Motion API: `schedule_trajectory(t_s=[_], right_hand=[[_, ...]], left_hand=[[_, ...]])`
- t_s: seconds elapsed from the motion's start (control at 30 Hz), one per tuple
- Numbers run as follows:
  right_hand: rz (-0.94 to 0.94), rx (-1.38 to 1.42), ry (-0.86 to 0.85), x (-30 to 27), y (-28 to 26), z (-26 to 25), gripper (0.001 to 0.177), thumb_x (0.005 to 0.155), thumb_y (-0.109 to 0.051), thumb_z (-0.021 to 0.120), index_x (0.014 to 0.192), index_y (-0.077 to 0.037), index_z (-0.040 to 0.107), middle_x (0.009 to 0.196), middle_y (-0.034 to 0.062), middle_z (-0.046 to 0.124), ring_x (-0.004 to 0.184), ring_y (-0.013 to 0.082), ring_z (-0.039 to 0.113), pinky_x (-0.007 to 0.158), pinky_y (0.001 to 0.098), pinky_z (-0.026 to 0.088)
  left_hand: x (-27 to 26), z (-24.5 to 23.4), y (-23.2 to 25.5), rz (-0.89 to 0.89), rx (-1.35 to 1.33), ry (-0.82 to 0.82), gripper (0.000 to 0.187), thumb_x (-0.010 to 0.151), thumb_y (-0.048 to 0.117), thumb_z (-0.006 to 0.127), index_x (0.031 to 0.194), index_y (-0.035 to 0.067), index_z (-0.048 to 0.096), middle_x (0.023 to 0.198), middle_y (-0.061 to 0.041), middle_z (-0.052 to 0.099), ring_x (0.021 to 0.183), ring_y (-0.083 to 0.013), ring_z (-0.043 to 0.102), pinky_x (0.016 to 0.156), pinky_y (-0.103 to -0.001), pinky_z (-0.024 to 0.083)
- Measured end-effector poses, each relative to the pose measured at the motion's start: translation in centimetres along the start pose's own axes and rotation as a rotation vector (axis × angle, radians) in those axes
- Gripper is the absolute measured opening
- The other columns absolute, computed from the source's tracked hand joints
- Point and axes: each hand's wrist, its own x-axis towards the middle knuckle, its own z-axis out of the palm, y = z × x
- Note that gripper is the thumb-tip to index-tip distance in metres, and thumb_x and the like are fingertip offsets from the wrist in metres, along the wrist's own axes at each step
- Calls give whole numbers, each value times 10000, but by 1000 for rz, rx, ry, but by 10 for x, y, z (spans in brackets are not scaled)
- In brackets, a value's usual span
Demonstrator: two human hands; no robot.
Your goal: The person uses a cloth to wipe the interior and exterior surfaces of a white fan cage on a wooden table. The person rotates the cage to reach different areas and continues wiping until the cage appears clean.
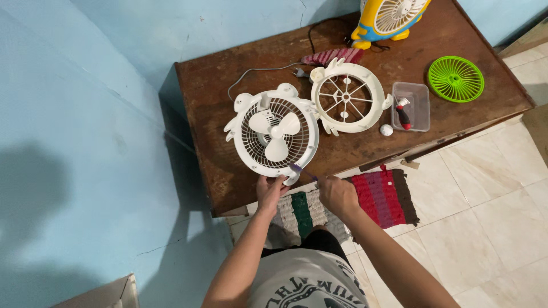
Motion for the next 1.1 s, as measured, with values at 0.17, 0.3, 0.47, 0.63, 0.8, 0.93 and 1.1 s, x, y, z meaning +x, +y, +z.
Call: schedule_trajectory(t_s=[0.17,0.3,0.47,0.63,0.8,0.93,1.1], right_hand=[[114,-98,-21,18,27,-12,221,951,-206,514,923,-128,719,859,178,750,788,357,752,697,461,614],[94,-117,-4,18,25,-10,206,951,-204,523,934,-129,714,882,180,750,804,345,752,732,447,616],[-41,36,-69,4,2,5,212,969,-183,513,1087,-108,672,884,186,739,746,340,753,652,458,619],[-27,-39,-62,24,42,2,198,964,-245,563,1076,-150,696,928,166,755,801,359,750,695,470,615],[57,-7,-137,29,63,14,208,986,-284,566,1113,-192,703,920,183,762,856,357,755,754,461,612],[-137,217,-18,12,47,29,199,934,-216,578,1058,-117,697,895,210,737,821,412,733,717,516,592],[-41,277,-137,24,70,24,278,969,-290,569,1181,-165,698,886,256,709,865,483,677,788,562,548]], left_hand=[[-3,-8,-4,0,101,24,399,945,64,671,1314,45,522,1171,-110,665,1063,-226,711,832,-384,652],[-3,-5,-7,11,122,56,395,936,66,666,1309,60,538,1144,-98,683,1038,-221,712,819,-375,649],[-2,0,-9,26,129,78,401,950,79,639,1331,80,515,1160,-84,671,1070,-198,710,828,-343,657],[-9,3,-7,32,149,142,412,961,75,633,1354,56,511,1184,-121,669,1070,-243,712,812,-373,654],[-12,15,-11,13,138,218,458,964,67,610,1396,72,458,1214,-115,636,1103,-246,704,845,-390,666],[-15,20,-16,2,132,268,491,963,59,590,1427,101,437,1208,-130,644,1108,-253,701,858,-410,663],[-19,23,-23,52,47,255,499,952,64,585,1428,117,443,1211,-121,646,1090,-276,702,860,-431,649]])
